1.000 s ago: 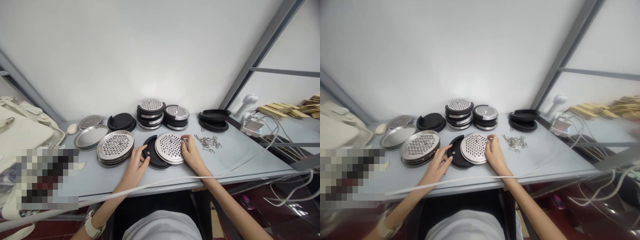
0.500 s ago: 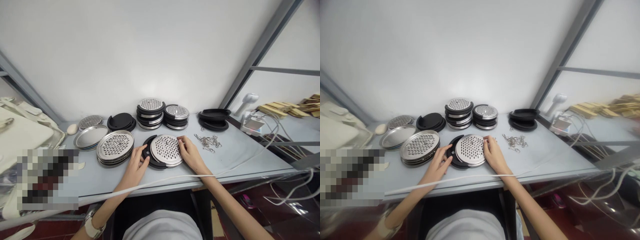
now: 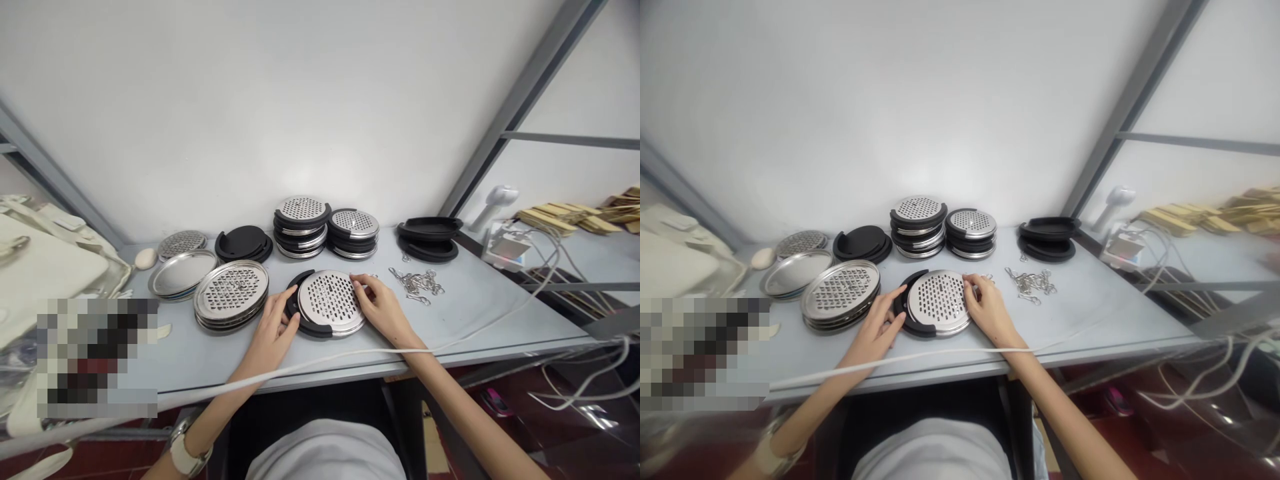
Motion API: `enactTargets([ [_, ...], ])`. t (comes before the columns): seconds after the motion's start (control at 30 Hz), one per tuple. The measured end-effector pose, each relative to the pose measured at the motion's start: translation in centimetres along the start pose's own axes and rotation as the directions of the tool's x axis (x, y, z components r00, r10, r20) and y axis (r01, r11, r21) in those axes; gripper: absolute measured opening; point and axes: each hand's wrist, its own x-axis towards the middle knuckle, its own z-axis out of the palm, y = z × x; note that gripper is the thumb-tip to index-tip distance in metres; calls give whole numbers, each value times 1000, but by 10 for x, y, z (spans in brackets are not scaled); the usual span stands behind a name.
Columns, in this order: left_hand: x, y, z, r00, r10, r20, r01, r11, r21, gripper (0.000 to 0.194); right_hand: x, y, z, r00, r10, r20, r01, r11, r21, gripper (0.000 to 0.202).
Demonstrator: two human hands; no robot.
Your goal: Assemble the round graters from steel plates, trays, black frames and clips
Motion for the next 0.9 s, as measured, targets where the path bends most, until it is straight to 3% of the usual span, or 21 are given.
enactTargets([
  [0.43,0,-1,1,996,85,-28,-82,990,111,49,-1,-2,-1,999,-51,17,52,998,-44,32],
  [0.63,-2,0,1,997,72,-17,-68,981,184,36,-2,-3,-1,998,-62,29,63,996,-64,26],
  [0.9,-2,3,0,998,70,-2,-68,978,195,38,-4,0,0,998,51,41,-51,999,-15,37],
])
